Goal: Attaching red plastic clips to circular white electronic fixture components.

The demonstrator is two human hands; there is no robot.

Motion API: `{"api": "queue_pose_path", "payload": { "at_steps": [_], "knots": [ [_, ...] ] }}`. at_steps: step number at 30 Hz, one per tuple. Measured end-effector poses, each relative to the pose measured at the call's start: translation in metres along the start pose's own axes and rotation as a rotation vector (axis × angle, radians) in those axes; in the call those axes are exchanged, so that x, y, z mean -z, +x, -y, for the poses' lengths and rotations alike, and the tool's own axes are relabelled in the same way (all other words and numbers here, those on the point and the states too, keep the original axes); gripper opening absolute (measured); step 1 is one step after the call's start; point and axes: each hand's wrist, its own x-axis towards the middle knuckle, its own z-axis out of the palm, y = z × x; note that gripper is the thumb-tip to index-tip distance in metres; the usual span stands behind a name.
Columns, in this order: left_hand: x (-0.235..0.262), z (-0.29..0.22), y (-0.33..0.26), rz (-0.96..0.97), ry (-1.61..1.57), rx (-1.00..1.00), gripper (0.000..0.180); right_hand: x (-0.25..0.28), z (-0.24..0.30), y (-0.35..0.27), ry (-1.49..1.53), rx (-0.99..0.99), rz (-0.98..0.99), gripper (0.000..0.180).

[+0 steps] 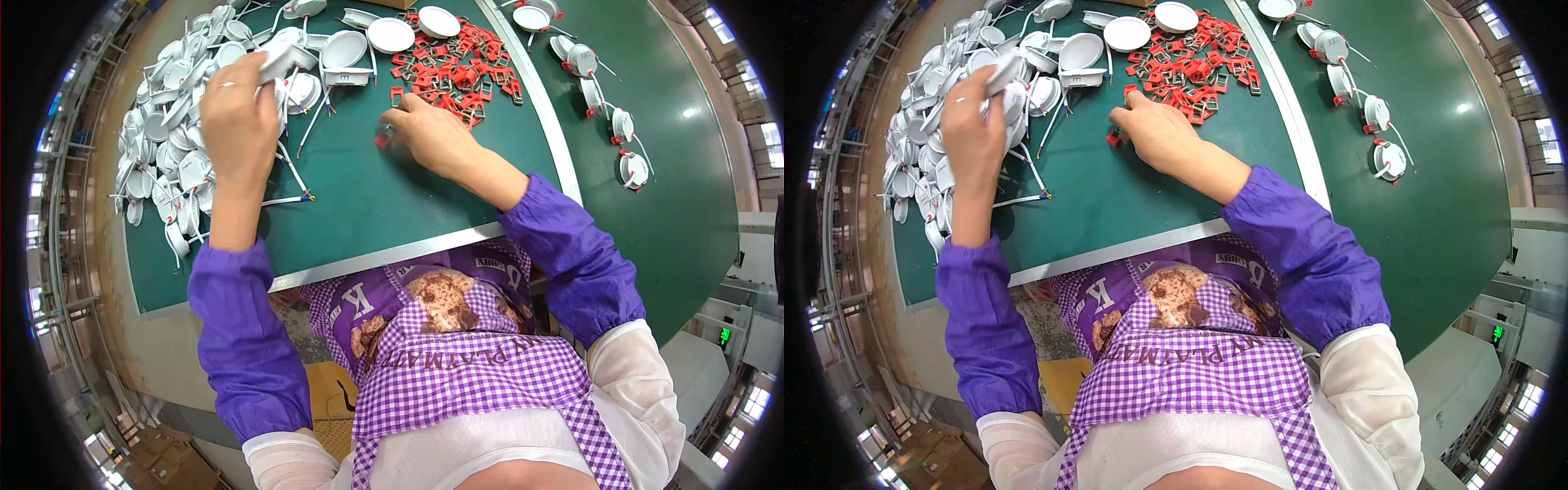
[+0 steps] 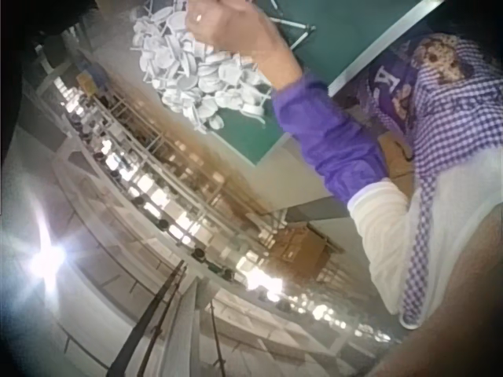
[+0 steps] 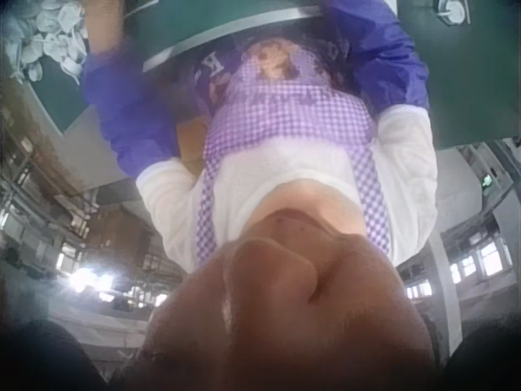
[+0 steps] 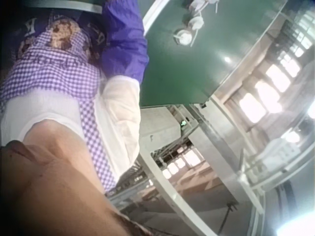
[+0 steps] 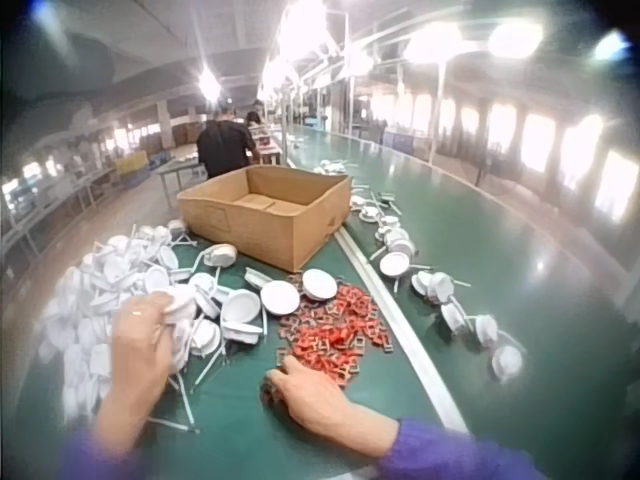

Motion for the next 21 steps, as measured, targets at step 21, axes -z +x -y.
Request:
{"api": "queue_pose_path", "payload": {
  "at_steps": [21],
  "knots": [
    [0.019,-0.128,-0.124,-0.048,-1.746,1.241,0.027,0.038,0.062,-0.039,0.462,-0.165,-0.098,0.016]
  ]
}}
